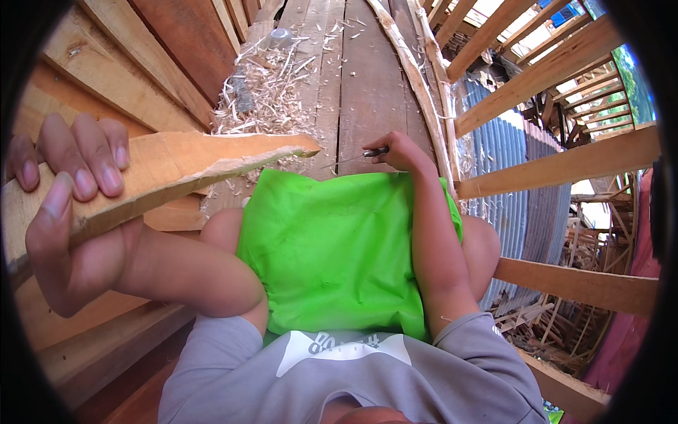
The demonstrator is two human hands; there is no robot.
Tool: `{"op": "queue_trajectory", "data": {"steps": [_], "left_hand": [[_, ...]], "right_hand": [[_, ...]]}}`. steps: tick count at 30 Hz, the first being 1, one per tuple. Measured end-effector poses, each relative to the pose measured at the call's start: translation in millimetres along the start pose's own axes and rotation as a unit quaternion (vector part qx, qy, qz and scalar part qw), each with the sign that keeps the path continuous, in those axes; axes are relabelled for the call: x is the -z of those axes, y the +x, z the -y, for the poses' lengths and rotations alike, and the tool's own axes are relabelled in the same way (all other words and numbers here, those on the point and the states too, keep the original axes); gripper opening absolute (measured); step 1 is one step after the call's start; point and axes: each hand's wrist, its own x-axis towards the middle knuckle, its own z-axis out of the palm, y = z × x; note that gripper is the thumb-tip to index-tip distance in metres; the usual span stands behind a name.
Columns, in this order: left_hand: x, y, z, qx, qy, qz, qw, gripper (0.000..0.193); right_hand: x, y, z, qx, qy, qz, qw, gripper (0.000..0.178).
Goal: The person sits on a wooden floor and uses a knife to carve a long piece of wood, removing thin shavings. The person holds the wood with the left hand and shaves it with the right hand, occasionally adjusting the wood's position.
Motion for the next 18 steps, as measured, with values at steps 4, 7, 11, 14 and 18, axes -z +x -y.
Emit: {"op": "queue_trajectory", "data": {"steps": [4,7,11,14,18], "left_hand": [[-2,0,0,0.014,-0.001,-0.013,1.0,0.025],[-2,1,0,0.015,-0.002,-0.013,1.0,0.025],[-3,2,0,0.016,-0.002,-0.017,1.0,0.025],[-4,2,2,0.016,0.002,-0.01,1.0,0.025],[-2,1,1,0.021,0.0,-0.018,1.0,0.026]], "right_hand": [[-2,-8,12,-0.047,-0.113,0.084,0.989,0.036],[-5,-9,14,-0.038,-0.185,0.097,0.977,0.034],[-7,-10,17,-0.054,-0.199,0.098,0.973,0.032],[-13,1,11,-0.086,-0.16,-0.125,0.975,0.034],[2,-2,11,-0.017,-0.106,-0.172,0.979,0.031]]}}
